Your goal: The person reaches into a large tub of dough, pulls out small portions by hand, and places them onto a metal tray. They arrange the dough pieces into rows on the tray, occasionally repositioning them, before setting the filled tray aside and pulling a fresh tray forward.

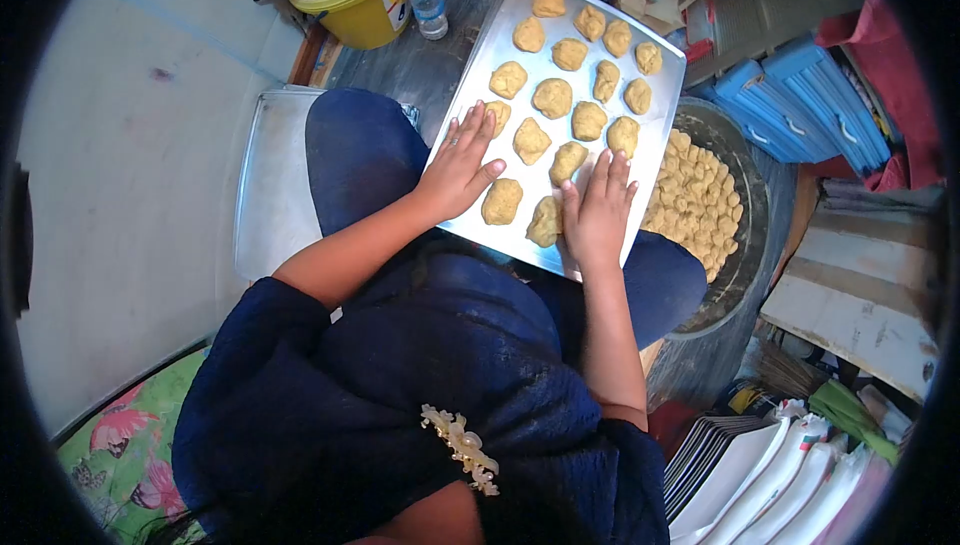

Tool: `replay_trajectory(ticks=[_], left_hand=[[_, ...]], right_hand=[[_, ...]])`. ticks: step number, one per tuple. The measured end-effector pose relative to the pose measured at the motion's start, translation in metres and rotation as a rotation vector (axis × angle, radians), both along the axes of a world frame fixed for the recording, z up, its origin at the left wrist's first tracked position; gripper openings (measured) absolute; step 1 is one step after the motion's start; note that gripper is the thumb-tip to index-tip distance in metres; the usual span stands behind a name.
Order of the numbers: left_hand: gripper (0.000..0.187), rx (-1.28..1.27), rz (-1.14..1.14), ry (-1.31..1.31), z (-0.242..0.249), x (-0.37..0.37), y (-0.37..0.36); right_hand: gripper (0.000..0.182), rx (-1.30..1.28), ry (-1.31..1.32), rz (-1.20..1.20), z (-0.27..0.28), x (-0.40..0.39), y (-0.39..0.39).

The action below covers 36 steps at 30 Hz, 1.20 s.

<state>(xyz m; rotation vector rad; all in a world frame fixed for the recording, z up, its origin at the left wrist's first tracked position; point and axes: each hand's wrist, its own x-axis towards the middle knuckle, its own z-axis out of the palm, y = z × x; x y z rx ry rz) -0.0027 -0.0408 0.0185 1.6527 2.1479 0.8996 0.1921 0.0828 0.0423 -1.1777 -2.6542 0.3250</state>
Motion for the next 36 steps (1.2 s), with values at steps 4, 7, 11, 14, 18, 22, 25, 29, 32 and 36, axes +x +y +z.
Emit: replay_trajectory(ticks=[4, 7, 11, 14, 18, 22, 25, 29, 32, 36], left_hand=[[0.076, 0.017, 0.03, -0.014, -0.002, 0.006, 0.001], [0.076, 0.058, 0.046, -0.071, -0.003, 0.004, 0.002], [0.075, 0.062, 0.086, -0.095, 0.008, -0.015, 0.017], [0.075, 0.117, 0.072, -0.174, 0.017, -0.032, 0.042], [0.053, 0.207, 0.134, -0.189, 0.01, -0.042, 0.07], [0.036, 0.135, 0.124, 0.048, 0.014, -0.06, 0.091], [0.032, 0.091, 0.158, 0.037, 0.017, -0.059, 0.101], [0.036, 0.13, 0.31, 0.028, 0.016, -0.047, 0.107], [0.039, 0.154, 0.323, -0.014, 0.02, -0.046, 0.104], [0.044, 0.233, 0.275, 0.095, 0.023, -0.045, 0.083]], right_hand=[[0.069, -0.014, 0.012, -0.019, -0.006, 0.013, 0.008], [0.068, -0.027, 0.079, -0.038, -0.008, 0.015, 0.018], [0.066, -0.041, 0.223, -0.05, -0.014, 0.015, 0.047], [0.065, -0.072, 0.309, -0.051, -0.01, 0.008, 0.059], [0.064, -0.08, 0.321, -0.056, -0.011, 0.004, 0.06], [0.064, -0.087, 0.252, -0.081, -0.004, 0.004, 0.051], [0.066, -0.107, 0.212, -0.084, 0.001, 0.004, 0.05], [0.068, -0.141, 0.251, -0.097, -0.005, 0.0, 0.05], [0.068, -0.096, 0.216, -0.083, -0.004, 0.002, 0.048], [0.065, -0.08, 0.249, -0.022, 0.007, 0.006, 0.037]])
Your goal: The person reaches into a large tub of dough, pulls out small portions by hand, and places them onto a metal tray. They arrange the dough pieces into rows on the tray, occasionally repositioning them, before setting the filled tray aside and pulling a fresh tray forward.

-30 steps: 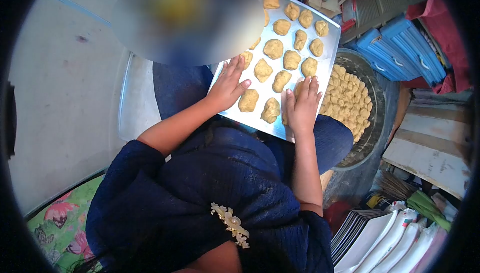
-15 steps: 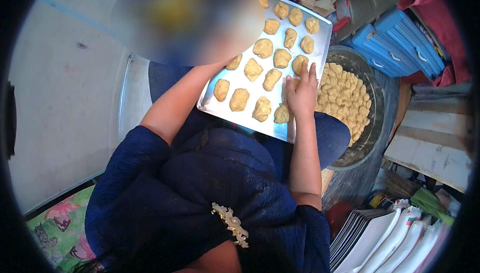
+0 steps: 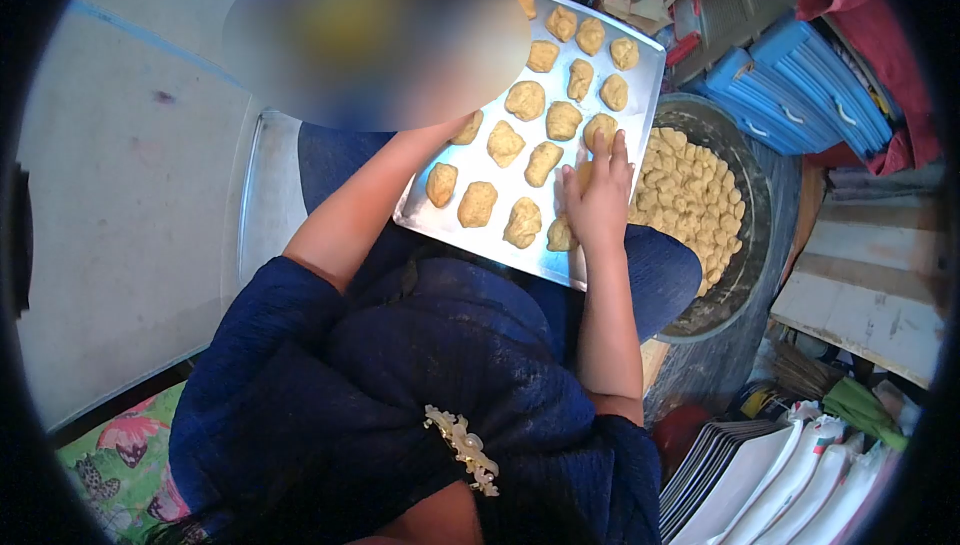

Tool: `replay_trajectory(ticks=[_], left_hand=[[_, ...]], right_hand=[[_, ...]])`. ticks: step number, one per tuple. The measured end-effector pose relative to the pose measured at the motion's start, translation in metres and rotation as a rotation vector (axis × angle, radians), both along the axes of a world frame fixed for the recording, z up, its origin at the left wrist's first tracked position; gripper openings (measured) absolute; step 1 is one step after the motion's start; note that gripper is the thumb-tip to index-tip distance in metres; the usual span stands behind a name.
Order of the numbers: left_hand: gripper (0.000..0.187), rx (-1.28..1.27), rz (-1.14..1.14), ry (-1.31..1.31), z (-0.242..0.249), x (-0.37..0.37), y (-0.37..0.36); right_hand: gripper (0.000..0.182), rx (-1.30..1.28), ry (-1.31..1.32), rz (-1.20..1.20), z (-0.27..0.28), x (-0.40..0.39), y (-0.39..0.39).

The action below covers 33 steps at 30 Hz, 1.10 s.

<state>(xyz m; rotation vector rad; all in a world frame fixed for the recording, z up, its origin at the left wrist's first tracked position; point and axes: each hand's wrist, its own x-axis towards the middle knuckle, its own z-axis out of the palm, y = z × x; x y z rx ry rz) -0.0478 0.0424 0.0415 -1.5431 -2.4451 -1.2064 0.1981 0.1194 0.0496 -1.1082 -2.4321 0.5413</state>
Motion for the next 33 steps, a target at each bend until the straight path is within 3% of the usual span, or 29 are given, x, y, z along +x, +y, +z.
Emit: replay_trajectory(ticks=[4, 6, 7, 9, 11, 17, 22, 26, 28, 30, 31, 32, 33], left_hand=[[0.045, -0.078, -0.092, 0.1, 0.01, 0.028, -0.04], [0.04, -0.089, -0.281, 0.302, 0.011, 0.049, -0.059], [0.04, -0.176, -0.332, 0.302, 0.015, 0.06, -0.069], [0.04, -0.302, -0.416, 0.309, 0.024, 0.075, -0.087], [0.038, -0.344, -0.412, 0.225, 0.027, 0.083, -0.101], [0.037, -0.329, -0.402, 0.243, 0.008, 0.091, -0.114], [0.039, -0.206, -0.345, 0.231, 0.017, 0.08, -0.124], [0.042, 0.018, -0.037, 0.104, 0.029, 0.045, -0.157], [0.042, 0.098, 0.188, 0.04, 0.023, 0.023, -0.189], [0.04, 0.123, 0.338, -0.293, 0.013, 0.006, -0.234], [0.036, 0.103, 0.413, -0.222, -0.001, -0.001, -0.261], [0.032, 0.136, 0.563, -0.225, -0.015, -0.003, -0.285], [0.037, 0.188, 0.727, -0.332, -0.042, -0.007, -0.314]], right_hand=[[0.06, 0.096, -0.032, 0.188, 0.009, -0.008, -0.026], [0.06, 0.045, -0.058, 0.286, 0.013, -0.013, -0.042], [0.051, 0.178, -0.033, 0.34, 0.016, -0.015, -0.051], [0.046, 0.034, -0.104, 0.373, 0.031, -0.009, -0.063], [0.041, -0.11, -0.18, 0.399, 0.035, -0.002, -0.074], [0.04, -0.04, -0.086, 0.432, 0.011, 0.006, -0.081], [0.031, 0.062, 0.092, 0.314, 0.035, -0.019, -0.077], [0.02, -0.155, 0.134, 0.451, 0.047, -0.058, -0.092], [0.014, -0.236, 0.259, 0.733, 0.051, -0.085, -0.111], [0.026, -0.213, 0.274, 0.917, 0.058, -0.112, -0.136], [0.044, -0.344, 0.041, 1.013, 0.073, -0.122, -0.147], [0.06, -0.066, 0.143, 1.22, 0.069, -0.137, -0.157], [0.064, 0.013, 0.072, 1.265, 0.069, -0.145, -0.169]])
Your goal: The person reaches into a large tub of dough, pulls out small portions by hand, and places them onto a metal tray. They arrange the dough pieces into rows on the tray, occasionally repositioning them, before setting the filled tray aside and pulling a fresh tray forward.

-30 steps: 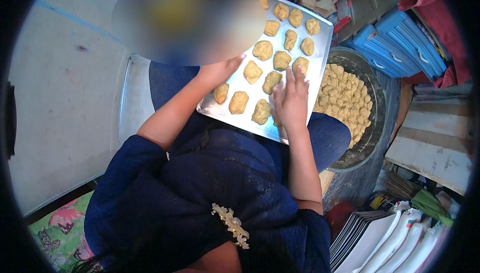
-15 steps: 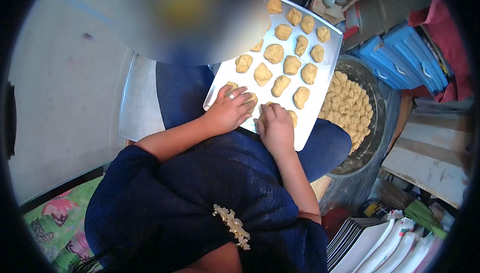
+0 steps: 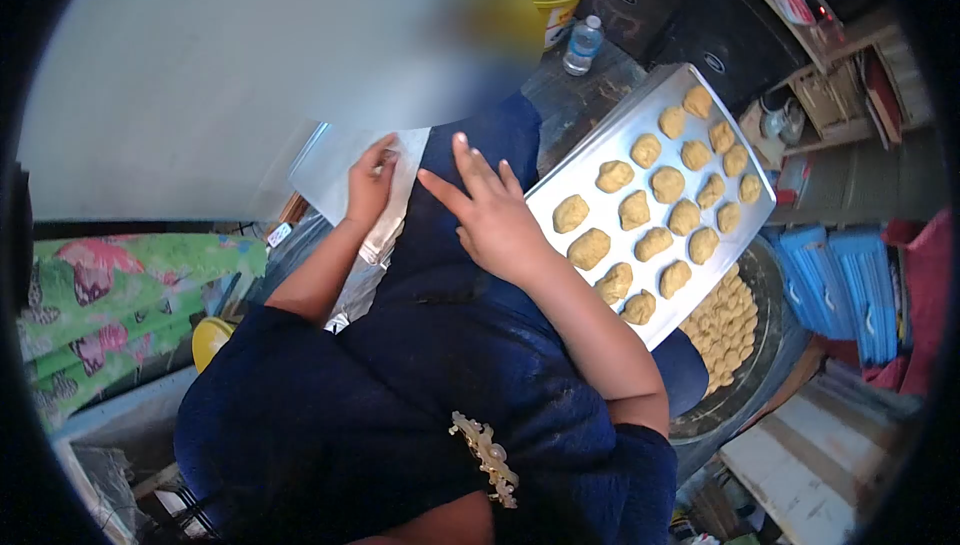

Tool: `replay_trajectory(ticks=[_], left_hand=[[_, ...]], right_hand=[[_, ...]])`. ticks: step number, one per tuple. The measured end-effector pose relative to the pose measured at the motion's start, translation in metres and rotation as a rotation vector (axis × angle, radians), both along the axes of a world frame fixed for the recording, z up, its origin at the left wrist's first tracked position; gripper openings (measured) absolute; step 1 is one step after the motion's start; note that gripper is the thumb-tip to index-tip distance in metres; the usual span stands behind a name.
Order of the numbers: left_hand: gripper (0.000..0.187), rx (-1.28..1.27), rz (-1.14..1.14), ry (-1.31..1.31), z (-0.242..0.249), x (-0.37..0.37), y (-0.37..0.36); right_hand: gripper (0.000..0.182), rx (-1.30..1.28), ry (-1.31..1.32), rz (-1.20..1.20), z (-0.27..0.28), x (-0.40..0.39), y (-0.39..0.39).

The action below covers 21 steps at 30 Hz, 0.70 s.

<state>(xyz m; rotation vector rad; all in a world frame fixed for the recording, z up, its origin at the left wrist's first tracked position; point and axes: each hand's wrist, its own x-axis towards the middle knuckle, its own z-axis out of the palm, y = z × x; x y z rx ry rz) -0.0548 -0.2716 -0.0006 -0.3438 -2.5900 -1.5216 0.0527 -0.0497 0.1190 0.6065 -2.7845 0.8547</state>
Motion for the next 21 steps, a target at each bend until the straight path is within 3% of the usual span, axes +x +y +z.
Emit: replay_trajectory(ticks=[2, 4, 5, 7, 8, 10, 14, 16, 21], left_hand=[[0.045, 0.007, 0.295, -0.025, -0.072, -0.008, -0.067], [0.068, -0.449, 0.678, -0.129, -0.1, 0.008, -0.111], [0.068, -0.449, 0.687, -0.134, -0.117, 0.015, -0.126], [0.077, -0.329, 0.861, -0.433, -0.141, 0.029, -0.145], [0.077, -0.333, 0.862, -0.44, -0.147, 0.036, -0.149], [0.071, 0.115, 0.75, -0.633, -0.148, 0.04, -0.15], [0.061, 0.081, 0.651, -0.673, -0.153, 0.037, -0.17], [0.051, 0.334, 0.595, -0.611, -0.159, 0.037, -0.178], [0.037, 0.235, 0.625, -0.69, -0.15, 0.032, -0.197]], right_hand=[[0.068, 0.106, -0.003, 0.054, -0.002, -0.01, -0.018], [0.072, 0.024, -0.125, 0.199, -0.011, -0.017, -0.031], [0.072, 0.024, -0.128, 0.209, -0.015, -0.018, -0.035], [0.07, -0.001, -0.283, 0.28, -0.023, -0.018, -0.042], [0.067, 0.035, -0.297, 0.278, -0.029, -0.018, -0.043], [0.066, 0.04, -0.311, 0.27, -0.033, -0.017, -0.042], [0.065, 0.0, -0.35, 0.231, -0.036, -0.014, -0.041], [0.064, -0.012, -0.354, 0.23, -0.039, -0.013, -0.042], [0.063, -0.019, -0.35, 0.196, -0.036, -0.008, -0.033]])
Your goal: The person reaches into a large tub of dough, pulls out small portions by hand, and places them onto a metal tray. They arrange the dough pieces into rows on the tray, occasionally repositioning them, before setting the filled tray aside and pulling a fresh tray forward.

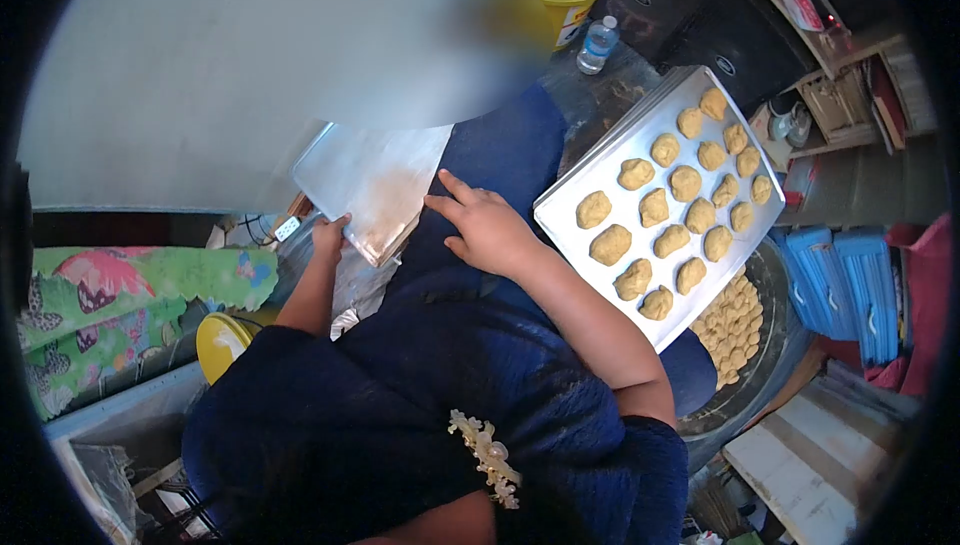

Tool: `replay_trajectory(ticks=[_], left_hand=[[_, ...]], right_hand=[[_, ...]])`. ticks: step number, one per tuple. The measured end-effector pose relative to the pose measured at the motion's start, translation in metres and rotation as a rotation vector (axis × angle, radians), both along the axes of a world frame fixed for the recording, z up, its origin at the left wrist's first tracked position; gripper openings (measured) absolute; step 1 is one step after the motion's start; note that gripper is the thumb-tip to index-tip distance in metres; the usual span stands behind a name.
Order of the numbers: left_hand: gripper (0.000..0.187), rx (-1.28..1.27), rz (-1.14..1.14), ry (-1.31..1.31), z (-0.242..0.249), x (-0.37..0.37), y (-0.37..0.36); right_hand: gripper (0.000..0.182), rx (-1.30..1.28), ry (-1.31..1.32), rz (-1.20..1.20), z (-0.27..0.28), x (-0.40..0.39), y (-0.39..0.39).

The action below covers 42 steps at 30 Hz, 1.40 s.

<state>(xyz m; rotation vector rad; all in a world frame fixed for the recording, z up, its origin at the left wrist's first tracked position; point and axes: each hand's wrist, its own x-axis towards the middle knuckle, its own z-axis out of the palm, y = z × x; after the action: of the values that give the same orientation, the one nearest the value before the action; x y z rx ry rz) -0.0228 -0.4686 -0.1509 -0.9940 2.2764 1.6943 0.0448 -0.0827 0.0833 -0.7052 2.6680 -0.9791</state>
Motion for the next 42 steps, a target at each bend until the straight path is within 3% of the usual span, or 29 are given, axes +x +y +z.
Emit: replay_trajectory(ticks=[1, 2, 4, 7, 9, 13, 18, 22, 24, 26, 27, 28, 30, 31, 32, 33, 34, 35, 37, 38, 40, 41, 42], left_hand=[[0.034, -0.003, 0.015, -0.044, 0.005, -0.002, 0.0], [0.031, 0.202, 0.042, 0.118, 0.011, 0.0, -0.003], [0.024, 0.463, 0.066, 0.143, 0.082, -0.003, 0.013], [0.025, 0.612, 0.034, 0.254, 0.145, -0.027, 0.022], [0.025, 0.579, -0.037, 0.259, 0.169, -0.054, 0.003], [0.015, 0.445, 0.029, 0.517, 0.268, -0.078, 0.04], [0.017, 0.329, -0.11, 0.73, 0.349, -0.039, 0.074], [0.021, 0.331, -0.191, 0.873, 0.362, -0.019, 0.073], [0.022, 0.399, -0.209, 0.929, 0.363, -0.012, 0.089], [0.041, 0.663, -0.268, 0.849, 0.356, -0.007, 0.109], [0.05, 0.664, -0.257, 0.824, 0.345, -0.005, 0.124], [0.047, 0.638, -0.351, 0.824, 0.334, 0.004, 0.145], [0.038, 0.642, -0.353, 0.754, 0.305, 0.018, 0.193], [0.036, 0.694, -0.454, 0.679, 0.284, 0.027, 0.207], [0.023, 0.779, -0.434, 0.62, 0.286, 0.046, 0.239], [0.022, 0.985, -0.497, 0.578, 0.277, 0.054, 0.261], [0.022, 1.019, -0.598, 0.572, 0.257, 0.058, 0.273], [0.021, 0.957, -0.577, 0.508, 0.256, 0.068, 0.291], [0.027, 0.556, -0.959, 0.418, 0.226, 0.069, 0.294], [0.034, 0.803, -1.133, 0.234, 0.226, 0.068, 0.298], [0.044, 0.979, -1.226, 0.017, 0.204, 0.056, 0.294], [0.044, 0.983, -1.223, 0.017, 0.203, 0.047, 0.291], [0.048, 1.061, -1.064, -0.007, 0.202, 0.036, 0.287]], right_hand=[[0.062, -0.005, 0.004, -0.026, 0.0, 0.001, 0.004], [0.06, -0.013, 0.007, -0.052, 0.001, 0.004, 0.007], [0.059, -0.042, -0.009, -0.088, 0.002, 0.007, 0.01], [0.056, -0.11, -0.031, -0.104, 0.003, 0.011, 0.007], [0.055, -0.153, -0.034, -0.108, 0.0, 0.013, 0.005], [0.052, -0.294, -0.051, -0.051, -0.008, 0.019, 0.006], [0.047, -0.531, -0.289, -0.149, 0.003, 0.023, 0.012], [0.047, -0.65, -0.459, -0.214, 0.01, 0.019, 0.019], [0.053, -0.976, -0.605, -0.273, 0.008, 0.018, 0.02], [0.063, -1.12, -0.568, -0.293, 0.015, 0.02, 0.024], [0.06, -1.368, -0.535, -0.319, 0.02, 0.02, 0.028], [0.058, -1.616, -0.495, -0.342, 0.027, 0.02, 0.034], [0.049, -1.825, -0.227, -0.458, 0.048, 0.025, 0.049], [0.046, -1.775, -0.183, -0.682, 0.052, 0.028, 0.062], [0.042, -1.708, -0.139, -0.902, 0.052, 0.034, 0.076], [0.042, -1.657, -0.084, -1.0, 0.043, 0.043, 0.092], [0.043, -1.604, -0.027, -1.093, 0.03, 0.052, 0.109], [0.047, -1.586, 0.02, -1.119, 0.019, 0.062, 0.125], [0.052, -1.525, 0.091, -1.195, 0.005, 0.093, 0.151], [0.052, -1.48, 0.115, -1.244, 0.0, 0.11, 0.164], [0.055, -1.424, 0.169, -1.254, -0.017, 0.147, 0.187], [0.055, -1.402, 0.179, -1.299, -0.029, 0.165, 0.2], [0.054, -1.382, 0.19, -1.346, -0.037, 0.181, 0.209]])
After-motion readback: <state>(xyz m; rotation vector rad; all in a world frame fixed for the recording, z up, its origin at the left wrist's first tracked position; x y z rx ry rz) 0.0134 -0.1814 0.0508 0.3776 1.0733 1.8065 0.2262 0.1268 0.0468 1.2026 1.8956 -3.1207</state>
